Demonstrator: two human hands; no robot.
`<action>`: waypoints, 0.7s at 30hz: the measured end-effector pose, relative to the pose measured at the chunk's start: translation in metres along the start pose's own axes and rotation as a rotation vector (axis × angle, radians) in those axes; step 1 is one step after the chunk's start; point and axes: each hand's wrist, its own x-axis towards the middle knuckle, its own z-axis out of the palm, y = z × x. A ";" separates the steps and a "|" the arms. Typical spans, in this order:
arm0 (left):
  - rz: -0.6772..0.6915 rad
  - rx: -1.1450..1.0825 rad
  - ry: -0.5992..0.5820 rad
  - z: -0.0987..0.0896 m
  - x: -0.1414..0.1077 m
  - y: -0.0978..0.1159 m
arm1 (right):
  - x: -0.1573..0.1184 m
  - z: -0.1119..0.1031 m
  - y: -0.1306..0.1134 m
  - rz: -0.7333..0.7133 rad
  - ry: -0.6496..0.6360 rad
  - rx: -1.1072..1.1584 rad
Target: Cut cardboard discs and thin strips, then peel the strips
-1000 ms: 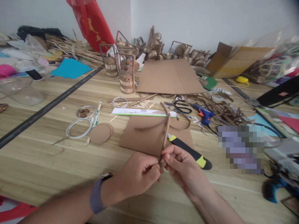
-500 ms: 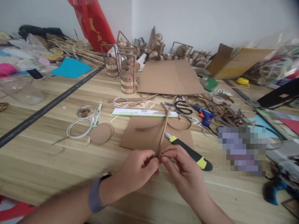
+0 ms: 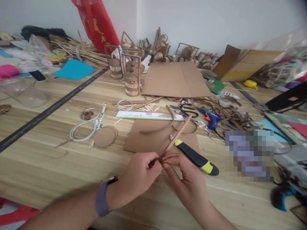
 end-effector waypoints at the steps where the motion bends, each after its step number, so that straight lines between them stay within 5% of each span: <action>1: 0.005 -0.003 -0.005 0.000 0.000 0.000 | 0.000 -0.001 0.001 0.041 -0.008 0.050; 10: 0.060 -0.035 -0.082 -0.003 0.000 -0.003 | 0.006 -0.007 0.006 0.299 -0.096 0.462; 21: -0.056 -0.138 -0.141 -0.004 0.003 -0.003 | 0.006 -0.008 0.004 0.008 -0.078 0.044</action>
